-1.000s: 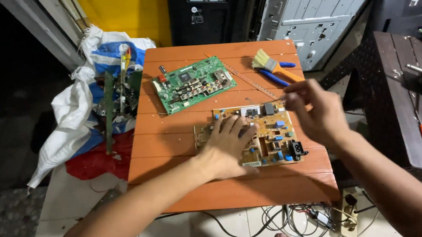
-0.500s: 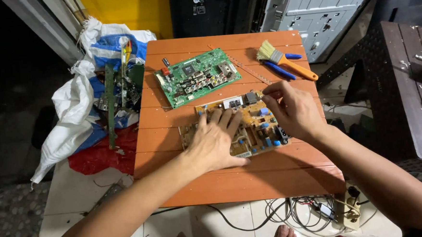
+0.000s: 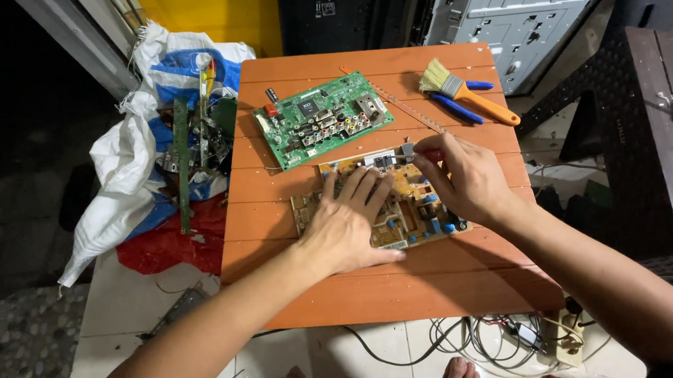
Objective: Removing electronic components from circuit boards using a soldering iron, pliers, and a brush.
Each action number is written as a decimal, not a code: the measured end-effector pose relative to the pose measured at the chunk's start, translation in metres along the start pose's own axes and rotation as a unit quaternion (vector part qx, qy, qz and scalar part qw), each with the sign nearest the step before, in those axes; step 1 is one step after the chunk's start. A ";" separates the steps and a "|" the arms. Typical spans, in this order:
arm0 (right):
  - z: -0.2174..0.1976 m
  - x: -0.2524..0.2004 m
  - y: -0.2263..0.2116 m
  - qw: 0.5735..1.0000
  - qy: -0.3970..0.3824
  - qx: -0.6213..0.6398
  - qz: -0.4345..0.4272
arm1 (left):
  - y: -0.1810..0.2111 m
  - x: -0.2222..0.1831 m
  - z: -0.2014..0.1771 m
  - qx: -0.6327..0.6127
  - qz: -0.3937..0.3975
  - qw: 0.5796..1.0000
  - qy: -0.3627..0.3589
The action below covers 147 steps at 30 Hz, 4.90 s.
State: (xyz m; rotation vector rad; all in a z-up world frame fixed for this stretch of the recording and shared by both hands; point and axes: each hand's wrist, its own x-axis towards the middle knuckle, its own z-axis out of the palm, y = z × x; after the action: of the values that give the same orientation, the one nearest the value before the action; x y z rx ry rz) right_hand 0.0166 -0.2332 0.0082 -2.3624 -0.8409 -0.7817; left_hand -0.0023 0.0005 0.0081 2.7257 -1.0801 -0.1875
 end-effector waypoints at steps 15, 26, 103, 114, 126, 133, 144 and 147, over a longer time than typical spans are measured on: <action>-0.023 0.034 -0.031 0.983 -0.161 -0.079 -0.025 | -0.003 0.007 0.002 0.016 -0.005 0.999 -0.035; -0.016 0.057 -0.030 0.939 -0.255 -0.209 -0.100 | -0.019 0.009 0.053 0.054 0.057 0.987 0.142; -0.042 -0.008 0.019 0.963 -0.034 -0.267 -0.020 | -0.013 0.096 0.023 0.096 -0.038 0.978 0.181; -0.018 -0.067 0.073 0.960 0.001 -0.276 0.046 | -0.037 0.110 0.036 0.114 0.044 0.968 0.221; -0.009 -0.073 0.079 0.971 -0.004 -0.237 0.031 | -0.047 0.135 0.062 0.193 0.020 0.965 0.176; -0.017 -0.062 0.059 0.980 -0.017 -0.197 0.025 | -0.056 0.154 0.036 0.034 0.040 0.971 0.233; -0.019 -0.063 0.056 0.981 -0.031 -0.190 0.030 | -0.066 0.159 0.039 0.059 0.059 0.955 0.283; -0.018 -0.069 0.064 0.980 -0.044 -0.191 0.037 | -0.058 0.121 0.031 -0.014 0.086 0.953 0.291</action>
State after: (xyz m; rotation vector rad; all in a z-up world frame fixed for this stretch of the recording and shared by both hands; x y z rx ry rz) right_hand 0.0097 -0.3148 -0.0411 -2.7658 -0.6801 -0.8787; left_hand 0.1182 -0.0460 -0.0412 2.3894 -1.0985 0.5852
